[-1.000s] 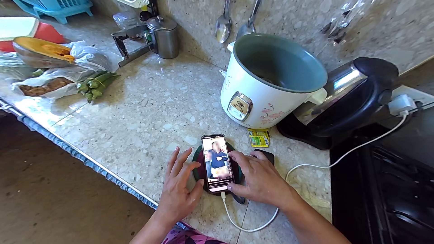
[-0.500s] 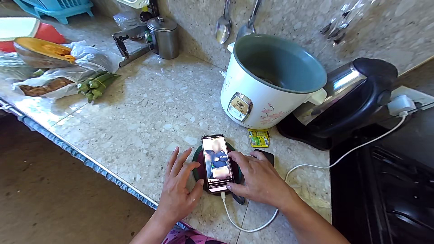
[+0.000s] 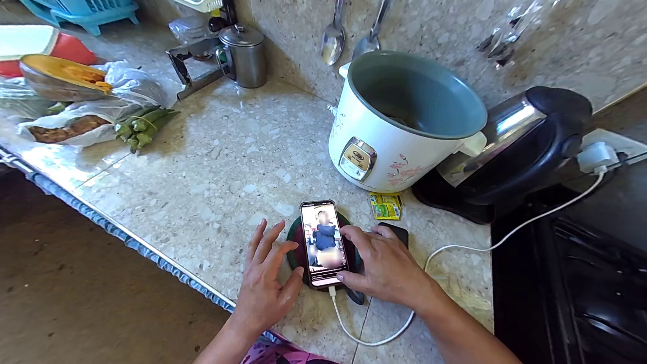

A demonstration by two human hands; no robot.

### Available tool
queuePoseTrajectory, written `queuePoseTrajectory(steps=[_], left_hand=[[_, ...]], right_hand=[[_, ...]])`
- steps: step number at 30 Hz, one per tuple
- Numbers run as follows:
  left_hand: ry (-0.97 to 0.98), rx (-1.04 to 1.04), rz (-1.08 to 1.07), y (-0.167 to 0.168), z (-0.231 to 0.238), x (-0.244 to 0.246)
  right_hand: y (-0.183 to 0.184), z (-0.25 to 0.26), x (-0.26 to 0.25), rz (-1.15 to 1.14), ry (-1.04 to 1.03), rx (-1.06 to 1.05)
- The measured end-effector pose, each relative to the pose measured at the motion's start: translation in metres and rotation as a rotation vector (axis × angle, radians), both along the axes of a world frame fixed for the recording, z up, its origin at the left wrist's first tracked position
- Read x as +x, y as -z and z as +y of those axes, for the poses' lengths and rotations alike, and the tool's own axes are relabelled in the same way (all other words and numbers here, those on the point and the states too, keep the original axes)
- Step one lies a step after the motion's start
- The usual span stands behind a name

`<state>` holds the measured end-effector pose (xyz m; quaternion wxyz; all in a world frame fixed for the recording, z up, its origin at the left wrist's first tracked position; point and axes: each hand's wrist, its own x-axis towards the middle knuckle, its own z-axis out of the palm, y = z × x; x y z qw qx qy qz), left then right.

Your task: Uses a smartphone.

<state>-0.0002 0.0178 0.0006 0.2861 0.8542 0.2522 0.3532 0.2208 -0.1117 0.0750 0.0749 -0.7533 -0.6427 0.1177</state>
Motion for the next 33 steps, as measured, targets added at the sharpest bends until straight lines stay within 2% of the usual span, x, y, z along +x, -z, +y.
queuePoseTrajectory(steps=[6, 23, 33], left_hand=[[0.002, 0.003, 0.001, -0.001, 0.0, 0.0], [0.007, 0.002, -0.002, 0.001, 0.0, 0.0], [0.015, 0.009, -0.021, 0.003, 0.0, 0.0]], right_hand=[[-0.002, 0.0, 0.006, 0.057, 0.005, -0.022], [-0.003, 0.0, 0.004, 0.042, 0.004, -0.049], [0.006, -0.001, 0.009, 0.02, 0.009, 0.061]])
